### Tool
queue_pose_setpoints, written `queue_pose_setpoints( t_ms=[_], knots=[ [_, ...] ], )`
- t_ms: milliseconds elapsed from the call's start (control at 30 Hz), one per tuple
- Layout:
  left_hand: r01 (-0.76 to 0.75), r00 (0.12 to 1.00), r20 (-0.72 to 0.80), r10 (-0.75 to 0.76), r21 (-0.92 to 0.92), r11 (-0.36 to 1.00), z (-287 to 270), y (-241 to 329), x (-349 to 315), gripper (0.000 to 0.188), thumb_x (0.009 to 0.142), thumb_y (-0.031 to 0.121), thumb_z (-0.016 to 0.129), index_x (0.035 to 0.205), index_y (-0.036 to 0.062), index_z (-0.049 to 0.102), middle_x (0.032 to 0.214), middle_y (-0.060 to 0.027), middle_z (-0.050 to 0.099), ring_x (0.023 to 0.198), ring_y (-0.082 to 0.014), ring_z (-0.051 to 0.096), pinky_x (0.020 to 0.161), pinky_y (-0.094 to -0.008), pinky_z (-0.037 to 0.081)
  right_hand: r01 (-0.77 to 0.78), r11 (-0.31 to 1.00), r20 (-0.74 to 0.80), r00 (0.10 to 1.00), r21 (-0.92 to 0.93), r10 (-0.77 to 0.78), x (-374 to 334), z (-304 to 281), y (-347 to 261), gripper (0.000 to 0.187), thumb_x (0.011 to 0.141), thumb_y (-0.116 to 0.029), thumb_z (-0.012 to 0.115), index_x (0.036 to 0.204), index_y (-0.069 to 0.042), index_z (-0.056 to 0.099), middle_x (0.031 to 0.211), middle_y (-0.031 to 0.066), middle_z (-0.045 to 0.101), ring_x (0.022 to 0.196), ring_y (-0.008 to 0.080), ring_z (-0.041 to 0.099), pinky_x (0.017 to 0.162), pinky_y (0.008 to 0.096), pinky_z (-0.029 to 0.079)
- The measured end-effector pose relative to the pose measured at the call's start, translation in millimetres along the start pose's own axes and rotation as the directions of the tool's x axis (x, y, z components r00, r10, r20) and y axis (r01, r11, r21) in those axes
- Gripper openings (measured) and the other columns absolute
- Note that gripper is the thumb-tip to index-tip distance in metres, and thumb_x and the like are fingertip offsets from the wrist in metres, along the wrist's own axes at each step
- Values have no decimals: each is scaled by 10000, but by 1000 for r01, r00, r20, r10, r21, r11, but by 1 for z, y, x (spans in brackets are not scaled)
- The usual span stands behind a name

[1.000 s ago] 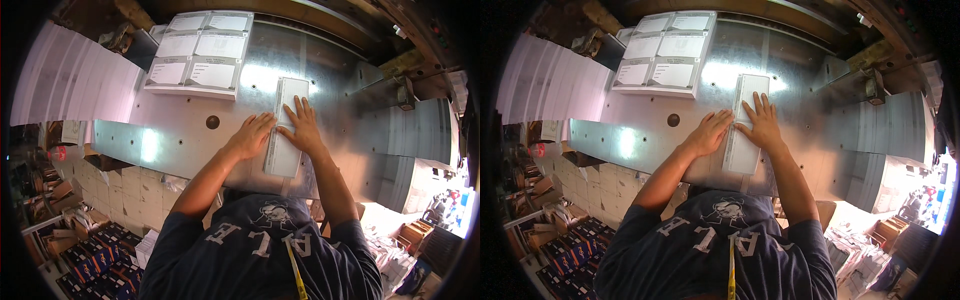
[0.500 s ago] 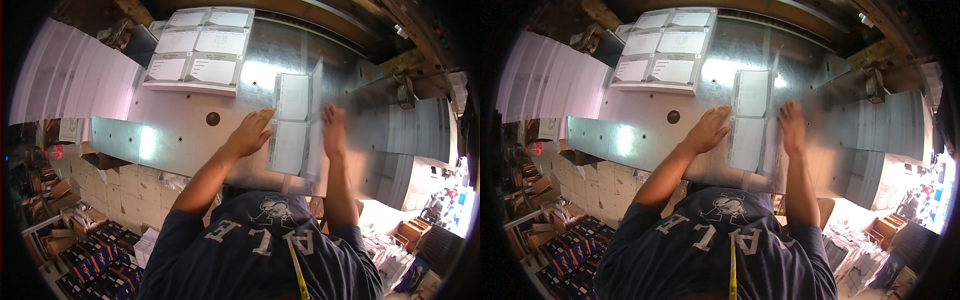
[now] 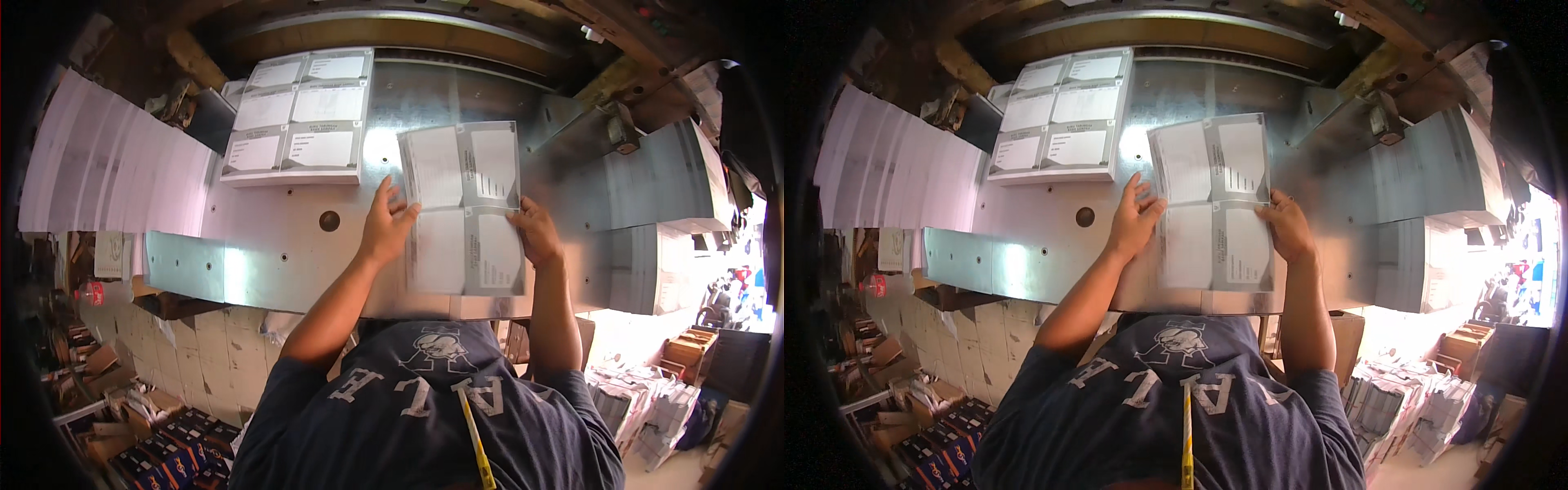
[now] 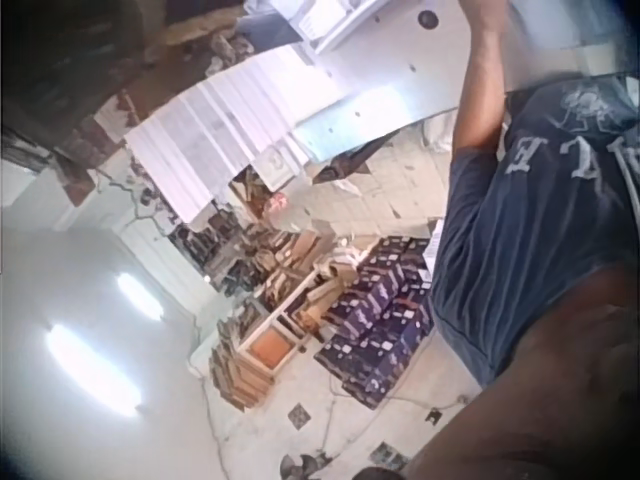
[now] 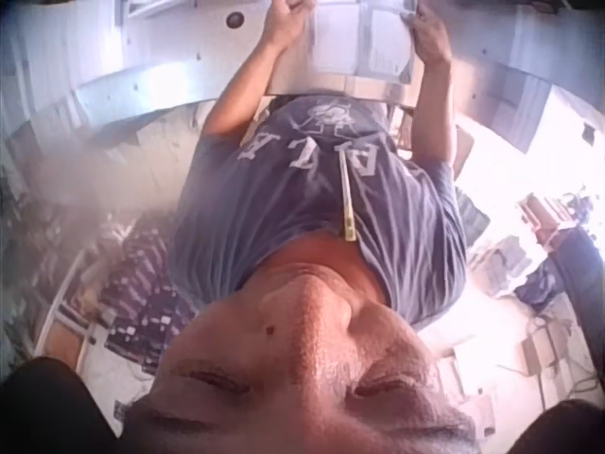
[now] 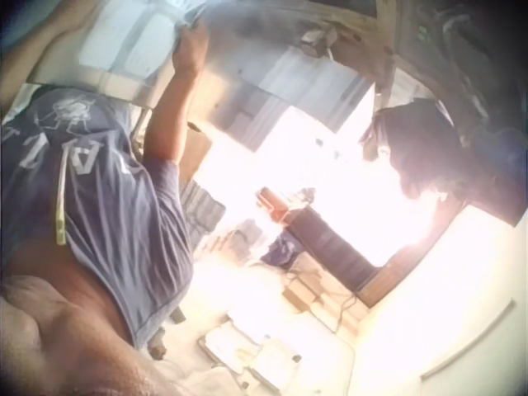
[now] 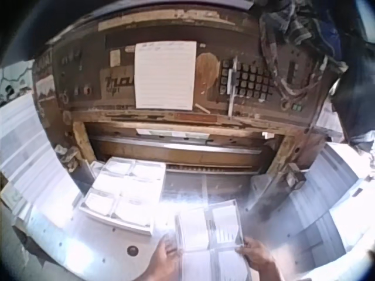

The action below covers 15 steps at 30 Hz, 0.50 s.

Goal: The person aligns a stack of printed sheets on the metal surface of a cutting machine, fanning through them to check the alignment, and then folds a single sheet by hand.

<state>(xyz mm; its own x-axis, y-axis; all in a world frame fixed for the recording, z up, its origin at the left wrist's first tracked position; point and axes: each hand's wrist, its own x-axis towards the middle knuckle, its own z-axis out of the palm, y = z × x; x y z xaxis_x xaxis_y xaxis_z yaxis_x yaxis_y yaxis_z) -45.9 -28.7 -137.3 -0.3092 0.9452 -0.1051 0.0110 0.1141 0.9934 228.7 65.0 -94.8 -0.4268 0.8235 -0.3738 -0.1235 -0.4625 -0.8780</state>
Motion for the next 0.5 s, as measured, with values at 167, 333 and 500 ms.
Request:
queue_pose_setpoints(
  t_ms=[167, 333, 500],
  knots=[
    [325, 946, 79, -315, -185, 928, -1, 18, 6, 674, 888, 251, 687, 1391, -62, 366, 1015, -56, 592, 872, -114, 551, 791, -266, 450, 3, 975, 40, 999, 222, -12, -10, -13, 6, 396, 878, -13, 561, 1259, 57, 479, 1145, 148, 625, 1008, 209, 629, 933, 323, 490],
    [4, 997, 83, 5, -110, 994, 0, 62, 6, 273, 931, 228, 640, 1041, -21, 630, 808, 13, 582, 675, -86, 502, 632, -234, 409, 182, 978, -133, 972, -99, -195, -16, -1, -1, 505, 910, -86, 583, 1366, 20, 393, 1321, 165, 517, 1179, 239, 537, 989, 337, 440],
    [-596, 769, 115, 629, 486, 639, 18, 143, -34, 201, 888, 123, 625, 1068, 36, 644, 921, -67, 620, 678, -204, 595, 604, -320, 491, 412, 889, 15, 908, -198, -418, -46, 12, -21, 780, 900, -352, 643, 1483, -29, 237, 1472, 170, 364, 1336, 272, 392, 1045, 371, 373]
  ],
)
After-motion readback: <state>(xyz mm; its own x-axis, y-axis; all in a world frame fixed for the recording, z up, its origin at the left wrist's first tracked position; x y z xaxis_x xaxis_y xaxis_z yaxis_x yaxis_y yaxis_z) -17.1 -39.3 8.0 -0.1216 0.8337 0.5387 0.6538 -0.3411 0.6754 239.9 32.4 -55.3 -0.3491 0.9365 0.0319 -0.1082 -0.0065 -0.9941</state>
